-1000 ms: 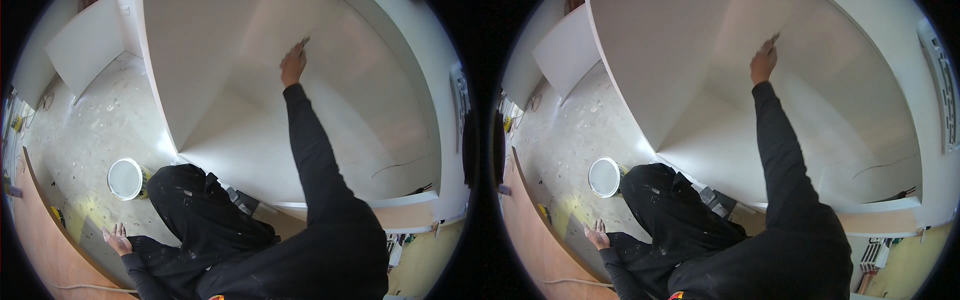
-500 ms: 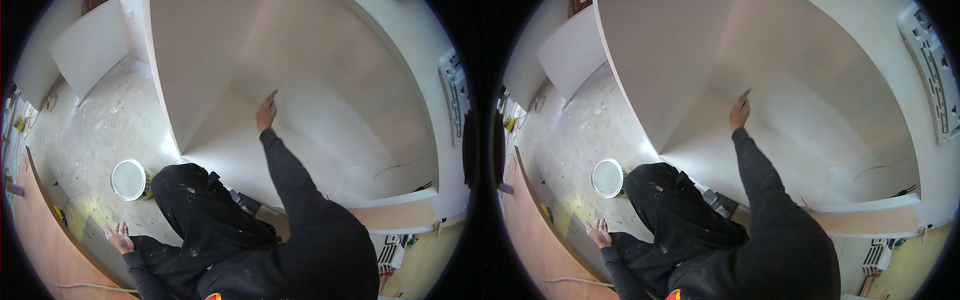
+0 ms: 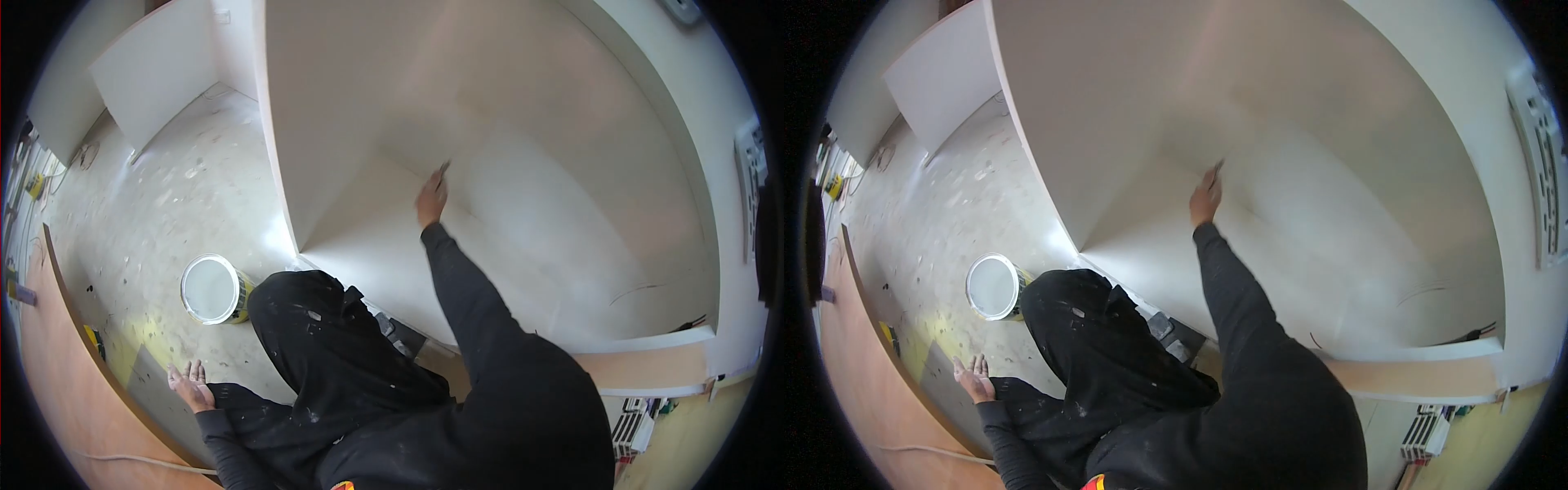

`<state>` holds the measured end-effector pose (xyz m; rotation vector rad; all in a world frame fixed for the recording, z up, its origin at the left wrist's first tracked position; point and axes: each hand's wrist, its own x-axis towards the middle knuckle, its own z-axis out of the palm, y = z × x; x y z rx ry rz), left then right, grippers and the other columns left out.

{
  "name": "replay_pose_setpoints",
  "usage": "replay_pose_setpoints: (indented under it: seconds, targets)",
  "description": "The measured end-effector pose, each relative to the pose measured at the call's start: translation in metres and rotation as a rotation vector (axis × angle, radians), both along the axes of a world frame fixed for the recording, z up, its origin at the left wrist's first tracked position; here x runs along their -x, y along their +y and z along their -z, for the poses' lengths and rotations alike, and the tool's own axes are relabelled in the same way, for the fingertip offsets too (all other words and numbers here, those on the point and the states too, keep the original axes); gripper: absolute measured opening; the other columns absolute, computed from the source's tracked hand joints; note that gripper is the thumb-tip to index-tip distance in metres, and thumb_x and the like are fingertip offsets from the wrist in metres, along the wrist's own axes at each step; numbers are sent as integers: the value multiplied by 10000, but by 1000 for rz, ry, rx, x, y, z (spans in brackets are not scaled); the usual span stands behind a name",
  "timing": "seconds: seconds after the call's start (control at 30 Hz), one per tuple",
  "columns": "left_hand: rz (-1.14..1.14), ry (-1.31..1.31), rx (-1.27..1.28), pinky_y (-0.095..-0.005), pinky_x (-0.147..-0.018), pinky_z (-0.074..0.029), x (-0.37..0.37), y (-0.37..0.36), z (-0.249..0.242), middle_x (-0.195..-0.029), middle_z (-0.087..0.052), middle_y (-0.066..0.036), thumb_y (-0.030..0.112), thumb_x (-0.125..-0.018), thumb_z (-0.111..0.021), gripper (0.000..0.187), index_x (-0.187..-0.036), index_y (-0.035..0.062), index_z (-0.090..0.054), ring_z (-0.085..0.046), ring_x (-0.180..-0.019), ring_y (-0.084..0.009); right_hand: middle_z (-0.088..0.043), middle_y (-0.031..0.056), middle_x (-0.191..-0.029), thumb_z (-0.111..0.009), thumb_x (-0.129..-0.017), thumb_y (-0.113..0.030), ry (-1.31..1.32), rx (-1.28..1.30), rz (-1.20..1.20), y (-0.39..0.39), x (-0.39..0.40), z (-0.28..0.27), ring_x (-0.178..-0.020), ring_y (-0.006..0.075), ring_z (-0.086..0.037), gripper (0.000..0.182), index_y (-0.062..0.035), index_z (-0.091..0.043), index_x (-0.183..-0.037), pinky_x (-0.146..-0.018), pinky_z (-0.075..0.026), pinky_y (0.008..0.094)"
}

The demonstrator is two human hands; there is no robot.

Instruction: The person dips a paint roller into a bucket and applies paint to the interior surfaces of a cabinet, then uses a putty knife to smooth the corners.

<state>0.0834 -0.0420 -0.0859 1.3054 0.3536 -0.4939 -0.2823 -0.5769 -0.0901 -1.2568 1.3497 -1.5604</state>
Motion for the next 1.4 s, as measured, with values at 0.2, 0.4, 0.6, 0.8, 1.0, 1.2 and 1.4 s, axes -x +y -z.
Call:
replay_pose_setpoints:
  seconds: [0.2, 0.4, 0.6, 0.8, 1.0, 1.2, 1.4]
  targets:
    - [16, -18, -43, -447, -981, -356, 5, -5, -15, -1349, -278, -301, 452, -916, -470, 705, -1403, 92, -108, -461, -1129, -424, -419, 9, -703, -417, -958, -362, -107, -30, -77, 10, -25, -11, -621, 114, -408, 341, -37, -475, -870, -567, -352, 269]
    - [-45, -22, -47, -425, -941, -391, 5, 0, -8, -1326, -308, -279, 469, -899, -498, 726, -1407, 105, -129, -480, -1108, -396, -361, -33, -599, -410, -956, -388, -88, 407, -120, -95, -61, -214, -435, 69, -336, 338, -112, -382, -764, -371, -310, 242]
    - [-43, -6, -45, -438, -969, -365, 8, -1, -17, -1349, -283, -290, 449, -909, -487, 722, -1417, 105, -106, -457, -1138, -408, -465, 113, -708, -363, -969, -347, 104, 306, -44, -79, -55, -154, -677, 242, -429, 432, 56, -465, -852, -675, -385, 370]
    - [-40, -22, 18, -441, -962, -365, 10, 2, -16, -1347, -290, -287, 453, -909, -485, 715, -1416, 114, -111, -466, -1119, -405, -510, 112, -769, -380, -962, -368, 210, 84, 5, -14, -54, -24, -717, 246, -466, 446, 57, -508, -921, -691, -391, 376]
    - [-34, -11, -8, -440, -957, -366, 11, -5, -17, -1341, -301, -284, 465, -906, -484, 719, -1410, 112, -112, -469, -1110, -402, -535, 145, -812, -387, -959, -329, 17, 325, -65, -85, -98, -185, -740, 257, -482, 418, 70, -499, -905, -728, -401, 383]
    - [-30, -14, -3, -435, -955, -369, 10, -3, -18, -1346, -299, -279, 468, -902, -490, 717, -1406, 113, -124, -461, -1125, -408, -548, 245, -812, -374, -949, -355, 168, 386, 34, -93, -106, -221, -757, 399, -514, 443, 67, -487, -874, -728, -398, 437]
    - [-24, -38, 2, -451, -966, -371, 10, 5, -16, -1338, -295, -286, 444, -915, -477, 706, -1409, 105, -106, -483, -1103, -414, -553, 224, -770, -378, -954, -369, 333, 90, 104, 2, -84, -40, -718, 402, -529, 433, 38, -490, -859, -700, -398, 451]
